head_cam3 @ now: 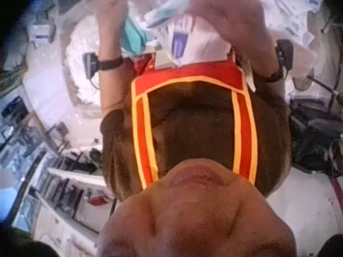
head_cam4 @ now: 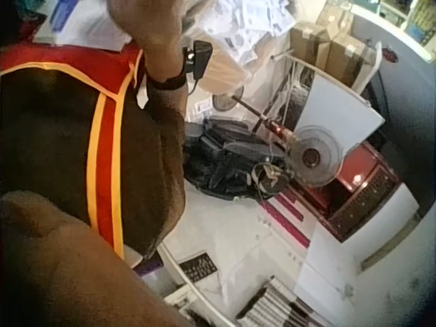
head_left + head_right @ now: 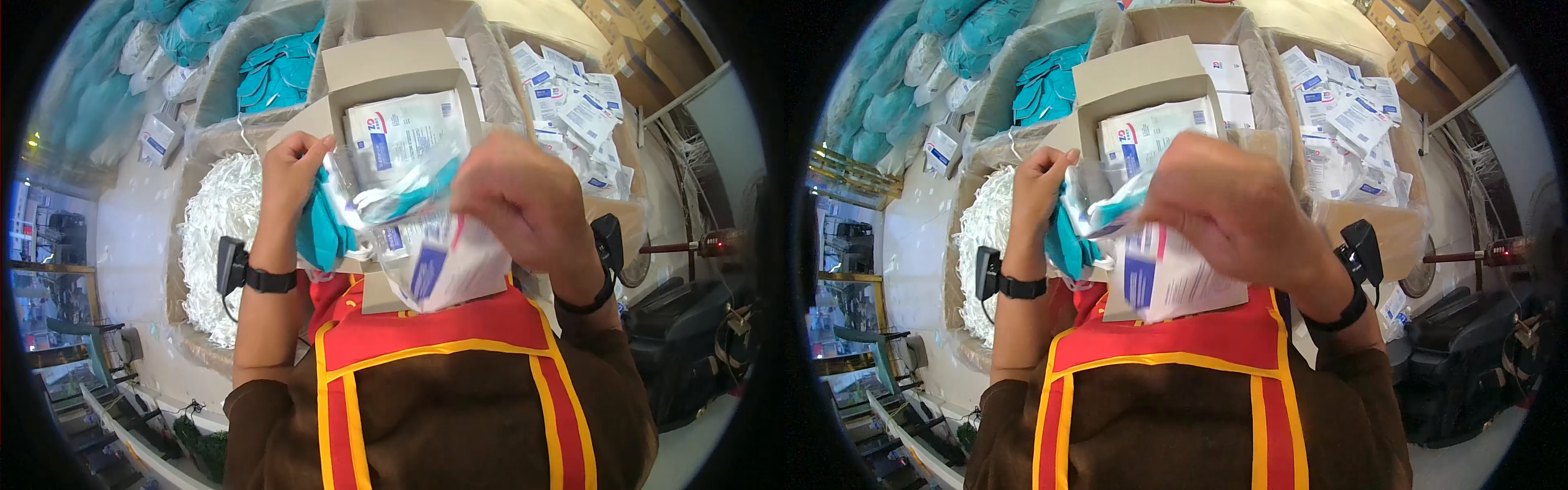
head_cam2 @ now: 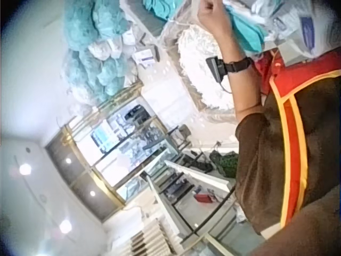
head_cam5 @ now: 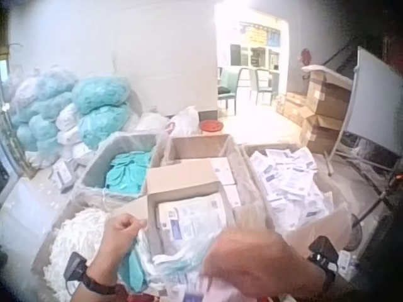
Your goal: The person is sorting and packing green medical masks into small cardboard boxes within a warehouse setting.
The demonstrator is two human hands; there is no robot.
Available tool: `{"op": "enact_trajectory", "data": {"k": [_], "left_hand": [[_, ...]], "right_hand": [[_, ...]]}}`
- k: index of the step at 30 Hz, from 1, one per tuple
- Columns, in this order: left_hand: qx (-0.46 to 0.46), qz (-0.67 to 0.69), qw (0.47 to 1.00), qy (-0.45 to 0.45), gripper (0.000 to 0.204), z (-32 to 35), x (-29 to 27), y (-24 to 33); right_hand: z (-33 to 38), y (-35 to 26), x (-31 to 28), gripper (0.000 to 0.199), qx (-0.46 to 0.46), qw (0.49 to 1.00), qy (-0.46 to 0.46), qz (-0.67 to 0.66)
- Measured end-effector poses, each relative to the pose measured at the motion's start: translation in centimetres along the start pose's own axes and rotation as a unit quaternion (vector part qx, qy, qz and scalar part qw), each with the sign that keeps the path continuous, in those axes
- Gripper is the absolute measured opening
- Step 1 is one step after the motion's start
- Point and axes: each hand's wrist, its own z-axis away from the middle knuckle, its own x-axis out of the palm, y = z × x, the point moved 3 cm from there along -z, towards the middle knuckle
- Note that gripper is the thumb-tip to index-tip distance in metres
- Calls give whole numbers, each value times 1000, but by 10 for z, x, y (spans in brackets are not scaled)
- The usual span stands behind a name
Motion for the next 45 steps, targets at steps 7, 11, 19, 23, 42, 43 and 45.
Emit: {"op": "enact_trajectory", "data": {"k": [7, 11, 19, 23, 42, 43, 45], "left_hand": [[261, -136, 955, 26, 23, 69, -16, 84], [296, -186, 931, -104, 31, 92, 19, 109], [303, -117, 922, -210, 24, 84, 28, 91], [176, 22, 958, -224, 19, 84, 13, 86], [209, 179, 957, 86, 39, 75, -94, 51], [214, 160, 961, 74, 38, 72, -86, 50], [203, 157, 965, 59, 36, 67, -73, 49]], "right_hand": [[-1, 26, 7, 11, -6, 996, 51, 72], [-8, 14, 20, 16, -22, 997, 41, 64], [-3, 15, 15, 11, -4, 996, -6, 93], [-8, 24, -3, 8, -22, 986, 30, 164], [-43, 155, 71, 23, 134, 926, -224, 273], [-43, 167, 76, 23, 133, 926, -223, 273], [-46, 188, 83, 29, 169, 909, -219, 311]]}}
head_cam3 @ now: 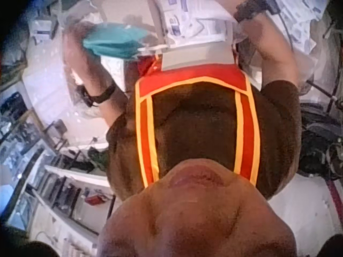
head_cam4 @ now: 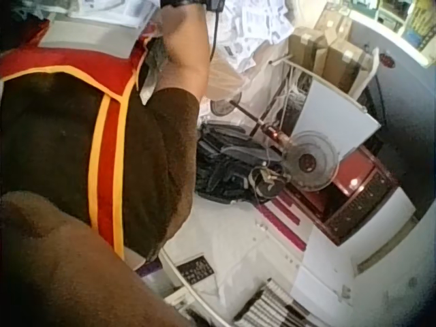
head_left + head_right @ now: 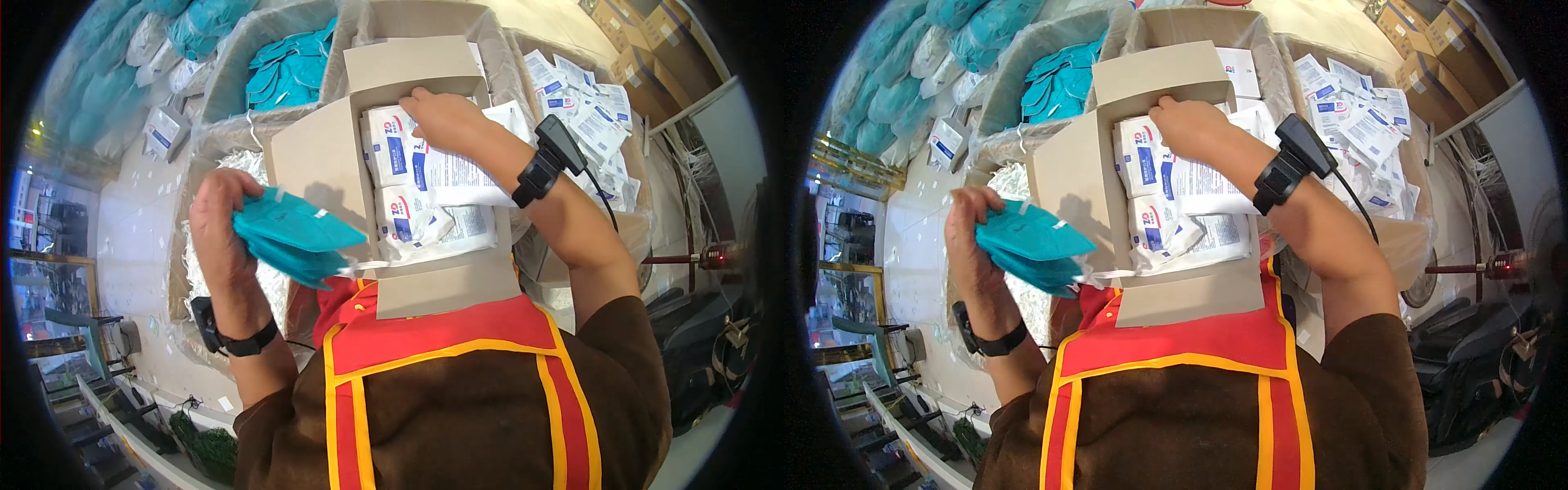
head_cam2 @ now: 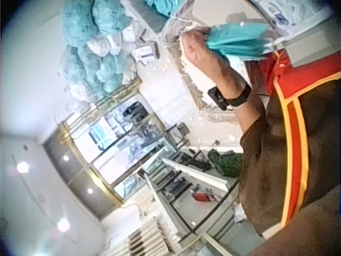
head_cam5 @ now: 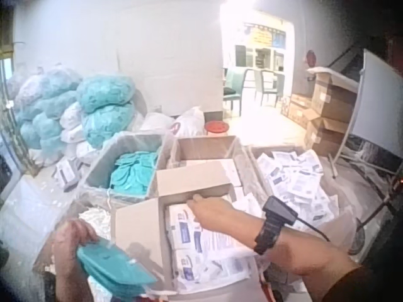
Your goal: The person is sorting and packing green medical masks into small cardboard boxes within a warehouse setting.
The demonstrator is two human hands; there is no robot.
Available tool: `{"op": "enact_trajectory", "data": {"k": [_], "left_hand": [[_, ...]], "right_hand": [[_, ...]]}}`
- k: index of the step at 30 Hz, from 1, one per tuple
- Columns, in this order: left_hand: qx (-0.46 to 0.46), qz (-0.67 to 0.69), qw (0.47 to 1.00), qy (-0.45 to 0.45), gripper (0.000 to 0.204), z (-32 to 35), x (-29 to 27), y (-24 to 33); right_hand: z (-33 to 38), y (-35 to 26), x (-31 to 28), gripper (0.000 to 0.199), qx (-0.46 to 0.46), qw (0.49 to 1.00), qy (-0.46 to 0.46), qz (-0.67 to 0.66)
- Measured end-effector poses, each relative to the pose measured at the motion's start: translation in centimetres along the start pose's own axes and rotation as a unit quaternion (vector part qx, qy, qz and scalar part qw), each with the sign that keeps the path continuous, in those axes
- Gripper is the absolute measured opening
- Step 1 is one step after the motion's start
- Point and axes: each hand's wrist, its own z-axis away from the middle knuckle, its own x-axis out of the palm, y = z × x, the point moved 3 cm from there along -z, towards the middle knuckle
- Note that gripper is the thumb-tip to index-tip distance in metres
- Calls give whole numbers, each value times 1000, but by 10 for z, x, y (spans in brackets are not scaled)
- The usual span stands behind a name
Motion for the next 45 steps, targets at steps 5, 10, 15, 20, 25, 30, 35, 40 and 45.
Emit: {"op": "enact_trajectory", "data": {"k": [5, 10, 15, 20, 25, 30, 35, 40, 45], "left_hand": [[-37, 14, 999, 9, 33, -7, 27, -17], [-111, 13, 993, -46, 18, -8, 45, -42], [-10, -215, 969, -120, 19, -9, 80, -18], [93, -237, 950, -179, 18, -4, 106, 0], [-38, -129, 976, -169, 19, 5, 108, 0], [-169, 65, 981, -68, 22, -8, 97, -28], [-171, 26, 984, -42, 25, -24, 77, -65], [-94, -158, 982, -50, 19, -36, 59, -74], [20, -256, 966, -23, 23, -10, 56, -7]], "right_hand": [[3, -8, -8, 25, -16, 1000, 20, 2], [30, -26, -43, 18, -33, 993, 90, -63], [73, -57, -91, 14, -88, 975, 122, -163], [93, -72, -99, 14, -153, 964, 125, -178], [105, -93, -108, 9, -189, 953, 210, -108], [128, -114, -121, 12, -279, 948, 131, -81], [155, -113, -132, 12, -282, 917, 191, -207], [154, -92, -145, 10, -216, 916, 200, -273], [146, -75, -137, 11, -153, 931, 250, -217]]}}
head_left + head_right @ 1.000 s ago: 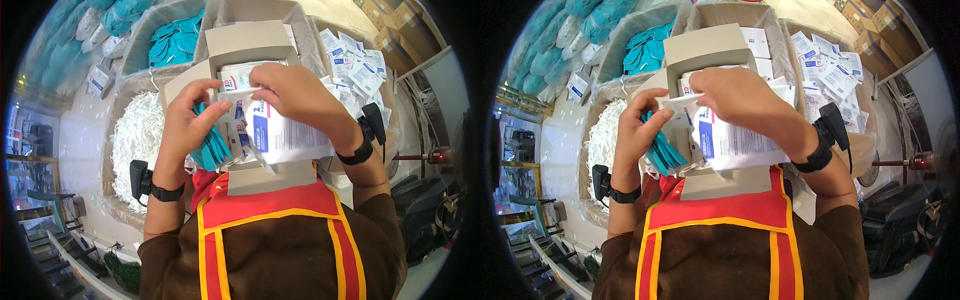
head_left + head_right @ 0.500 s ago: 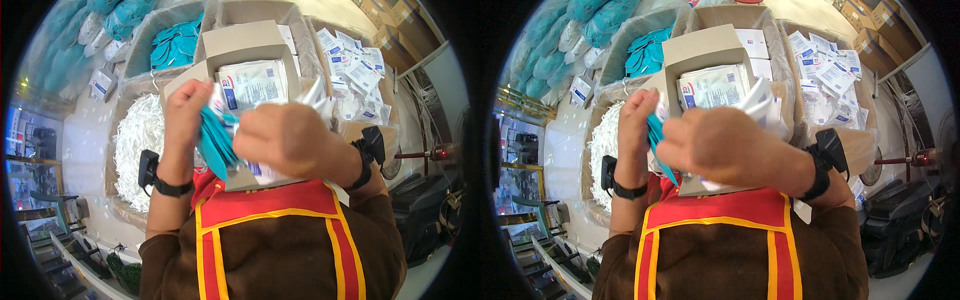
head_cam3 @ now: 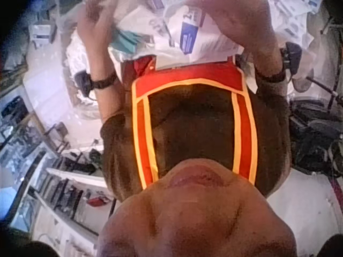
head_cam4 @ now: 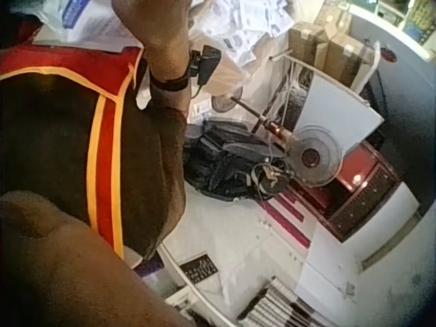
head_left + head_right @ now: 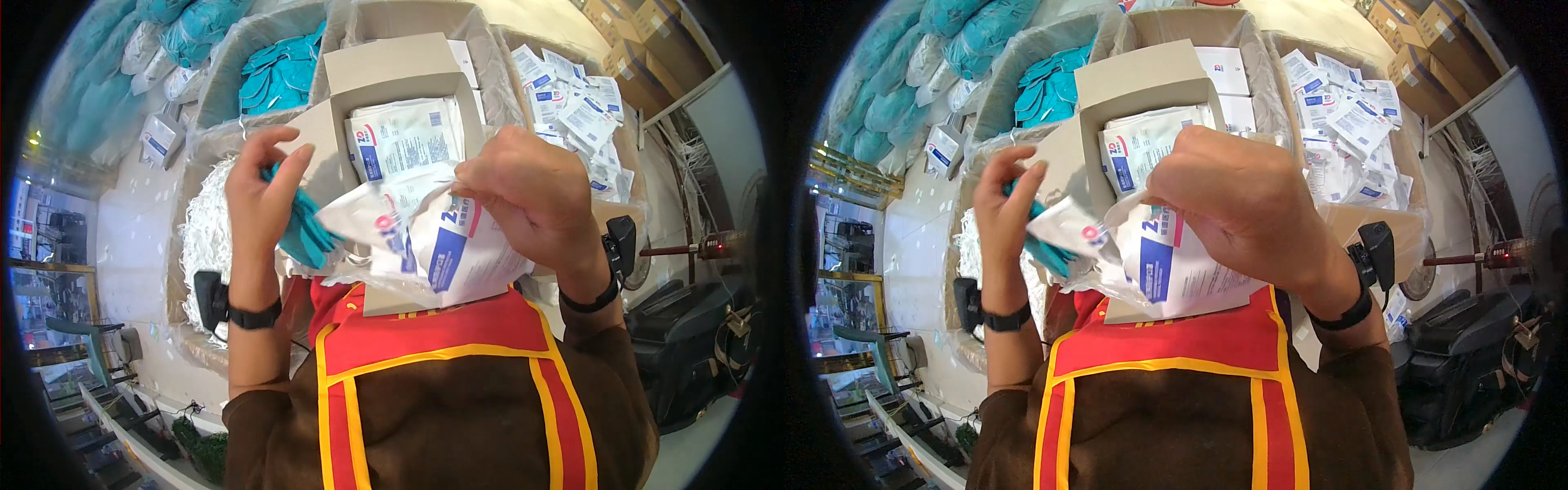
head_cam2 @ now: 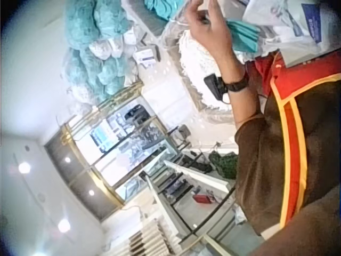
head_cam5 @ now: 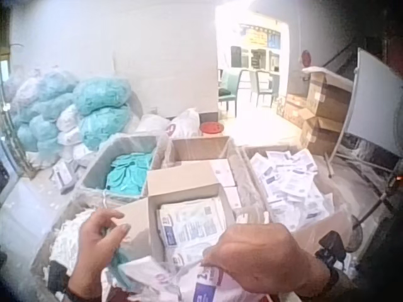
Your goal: The person is sorting and packing green medical masks into small cardboard boxes within a warehouse setting.
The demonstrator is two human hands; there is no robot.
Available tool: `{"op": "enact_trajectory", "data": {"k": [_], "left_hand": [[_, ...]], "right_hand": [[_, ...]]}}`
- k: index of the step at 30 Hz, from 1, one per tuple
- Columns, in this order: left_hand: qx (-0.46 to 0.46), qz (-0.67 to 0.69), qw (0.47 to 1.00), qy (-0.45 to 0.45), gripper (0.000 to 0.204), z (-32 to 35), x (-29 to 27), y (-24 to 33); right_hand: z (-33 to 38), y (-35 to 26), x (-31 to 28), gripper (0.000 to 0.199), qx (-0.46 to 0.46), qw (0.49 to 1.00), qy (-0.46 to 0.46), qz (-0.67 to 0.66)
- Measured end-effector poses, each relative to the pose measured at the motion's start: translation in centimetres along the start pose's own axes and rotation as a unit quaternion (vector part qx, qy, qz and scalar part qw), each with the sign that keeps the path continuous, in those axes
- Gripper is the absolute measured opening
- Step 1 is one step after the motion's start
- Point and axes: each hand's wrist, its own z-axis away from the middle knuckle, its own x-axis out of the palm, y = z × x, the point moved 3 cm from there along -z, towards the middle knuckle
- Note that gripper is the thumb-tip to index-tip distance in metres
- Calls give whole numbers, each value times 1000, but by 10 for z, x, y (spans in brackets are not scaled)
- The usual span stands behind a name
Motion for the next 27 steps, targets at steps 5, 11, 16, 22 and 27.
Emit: {"op": "enact_trajectory", "data": {"k": [5, 11, 16, 22, 27], "left_hand": [[132, -27, 987, -82, 10, 34, -27, 80], [64, -62, 968, -237, 27, 29, 3, 72], [74, 50, 931, -354, 35, 30, 15, 60], [234, -78, 905, -347, 35, 34, 27, 58], [156, -97, 919, -349, 24, 39, 33, 56]], "right_hand": [[3, 3, 13, 13, -33, 999, 1, 37], [-5, -11, 16, 12, -90, 996, -24, -8], [0, -11, 20, 14, -94, 995, -21, 2], [-1, -18, 31, 16, -124, 992, -2, -17], [-2, -24, 37, 12, -136, 989, -14, -53]]}}
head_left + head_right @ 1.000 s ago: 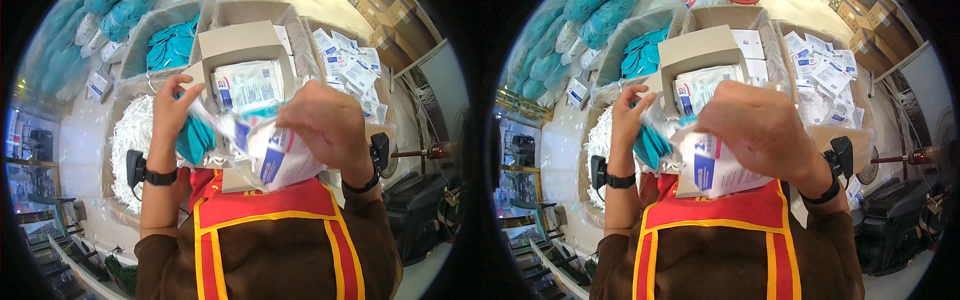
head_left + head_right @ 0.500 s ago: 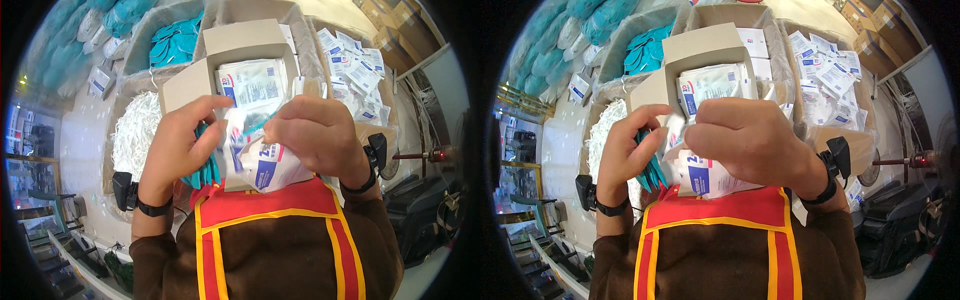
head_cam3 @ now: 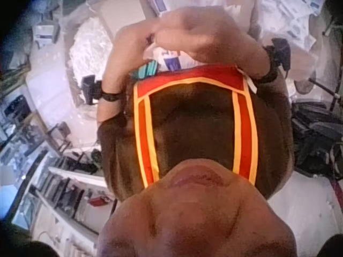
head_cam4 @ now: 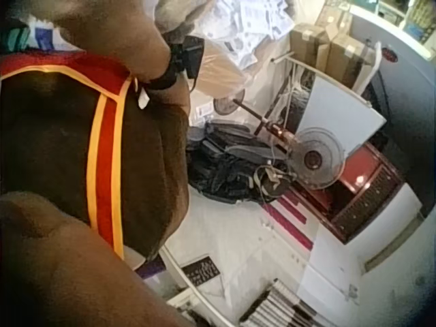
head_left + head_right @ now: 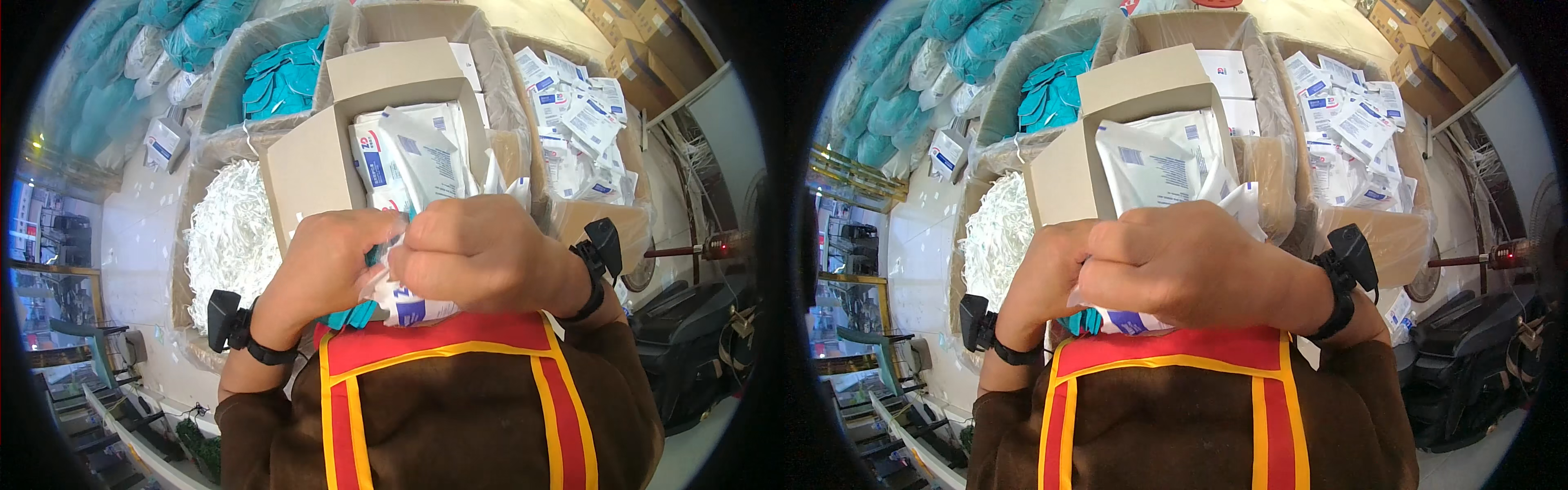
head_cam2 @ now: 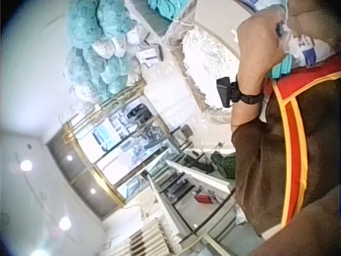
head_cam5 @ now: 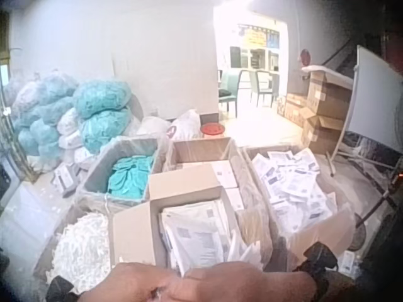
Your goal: The person is sorting and packing green medical masks into small cardboard boxes within a warehouse setting.
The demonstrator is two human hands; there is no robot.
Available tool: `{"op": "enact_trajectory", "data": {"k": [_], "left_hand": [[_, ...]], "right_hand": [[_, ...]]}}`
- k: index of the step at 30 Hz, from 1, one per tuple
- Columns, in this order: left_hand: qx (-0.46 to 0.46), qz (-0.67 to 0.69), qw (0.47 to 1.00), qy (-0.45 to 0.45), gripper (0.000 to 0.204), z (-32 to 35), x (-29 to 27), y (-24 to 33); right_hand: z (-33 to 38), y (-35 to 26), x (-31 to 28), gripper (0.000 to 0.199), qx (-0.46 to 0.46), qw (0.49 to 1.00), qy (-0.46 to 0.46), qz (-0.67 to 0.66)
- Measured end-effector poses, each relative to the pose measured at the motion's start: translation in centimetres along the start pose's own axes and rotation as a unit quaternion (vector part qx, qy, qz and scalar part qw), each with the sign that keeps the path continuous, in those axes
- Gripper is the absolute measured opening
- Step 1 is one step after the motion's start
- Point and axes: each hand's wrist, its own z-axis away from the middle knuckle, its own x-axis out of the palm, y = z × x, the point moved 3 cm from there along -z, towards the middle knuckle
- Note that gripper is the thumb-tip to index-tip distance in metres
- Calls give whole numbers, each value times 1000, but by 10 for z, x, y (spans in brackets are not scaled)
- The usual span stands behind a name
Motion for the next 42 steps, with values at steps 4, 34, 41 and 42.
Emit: {"op": "enact_trajectory", "data": {"k": [4, 34, 41, 42], "left_hand": [[-10, 10, 1000, 24, 21, -3, 5, -2], [-146, 299, 881, 336, 13, 36, -48, -69], [-139, 281, 912, 265, 13, 13, -37, -65], [-147, 281, 914, 253, 12, 13, -37, -63]], "right_hand": [[3, -1, -2, 13, 14, 998, -60, -16], [212, 161, -164, 4, 516, 804, 273, -109], [336, 266, -266, 18, 606, 699, 380, -21], [331, 273, -266, 26, 610, 686, 396, -11]]}}
